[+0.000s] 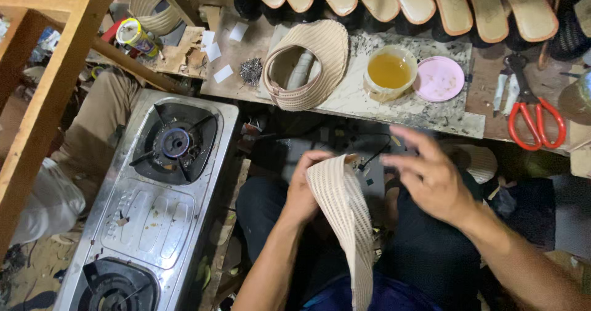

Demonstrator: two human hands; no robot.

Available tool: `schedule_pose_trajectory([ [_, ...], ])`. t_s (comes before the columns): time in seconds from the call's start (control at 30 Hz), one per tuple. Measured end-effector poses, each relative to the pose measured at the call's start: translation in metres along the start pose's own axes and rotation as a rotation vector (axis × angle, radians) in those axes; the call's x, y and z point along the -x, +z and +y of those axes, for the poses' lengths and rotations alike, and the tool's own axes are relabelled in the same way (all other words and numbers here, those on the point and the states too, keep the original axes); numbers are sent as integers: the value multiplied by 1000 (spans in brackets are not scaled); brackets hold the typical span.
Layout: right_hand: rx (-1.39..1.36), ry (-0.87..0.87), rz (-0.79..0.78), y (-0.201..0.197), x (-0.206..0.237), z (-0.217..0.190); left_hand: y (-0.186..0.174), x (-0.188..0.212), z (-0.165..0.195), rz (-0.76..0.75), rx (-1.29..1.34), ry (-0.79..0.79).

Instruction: The person holds a woven straw hat brim and repeatedly rotates and presses it by hand while warming it near a gas stove burner to shape it. They occasionally reach to the table for the glue cup and reposition the hat, continuing to bend and smooth the brim edge.

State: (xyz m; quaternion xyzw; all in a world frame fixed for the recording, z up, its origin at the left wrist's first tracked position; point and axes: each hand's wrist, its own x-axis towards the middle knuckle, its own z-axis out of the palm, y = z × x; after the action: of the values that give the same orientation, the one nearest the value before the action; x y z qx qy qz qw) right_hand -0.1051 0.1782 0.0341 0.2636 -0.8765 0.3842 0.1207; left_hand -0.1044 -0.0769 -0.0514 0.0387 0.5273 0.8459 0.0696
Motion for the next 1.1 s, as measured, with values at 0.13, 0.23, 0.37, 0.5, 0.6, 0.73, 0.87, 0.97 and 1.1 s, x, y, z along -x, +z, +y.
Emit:
schedule_pose_trajectory([
  [0.13, 114, 122, 33, -13, -39, 32, -23, 3, 3, 91, 241, -52],
  [0.23, 287, 54, 72, -12, -79, 59, -33, 8, 0, 71, 331, -139],
  [0.37, 555, -7, 9, -5, -115, 86, -38, 13, -6, 247, 255, -211],
  [0.5, 530, 34, -54, -9, -113, 105, -42, 23, 0, 174, 382, -207],
  [0.6, 411, 46, 15, -8, -94, 98, -35, 25, 8, 177, 493, -241],
  [0.73, 100, 48, -51, -2, -57, 48, -12, 15, 15, 187, 499, -211],
  [0.87, 11, -151, -92, 18, -23, -13, 6, 10, 21, 126, 249, -254],
  [0.97, 63, -258, -75, 25, -15, -31, 17, 10, 20, 76, 244, -244],
  [1.1, 238, -271, -99, 20, -11, -27, 24, 9, 13, 80, 290, -244],
])
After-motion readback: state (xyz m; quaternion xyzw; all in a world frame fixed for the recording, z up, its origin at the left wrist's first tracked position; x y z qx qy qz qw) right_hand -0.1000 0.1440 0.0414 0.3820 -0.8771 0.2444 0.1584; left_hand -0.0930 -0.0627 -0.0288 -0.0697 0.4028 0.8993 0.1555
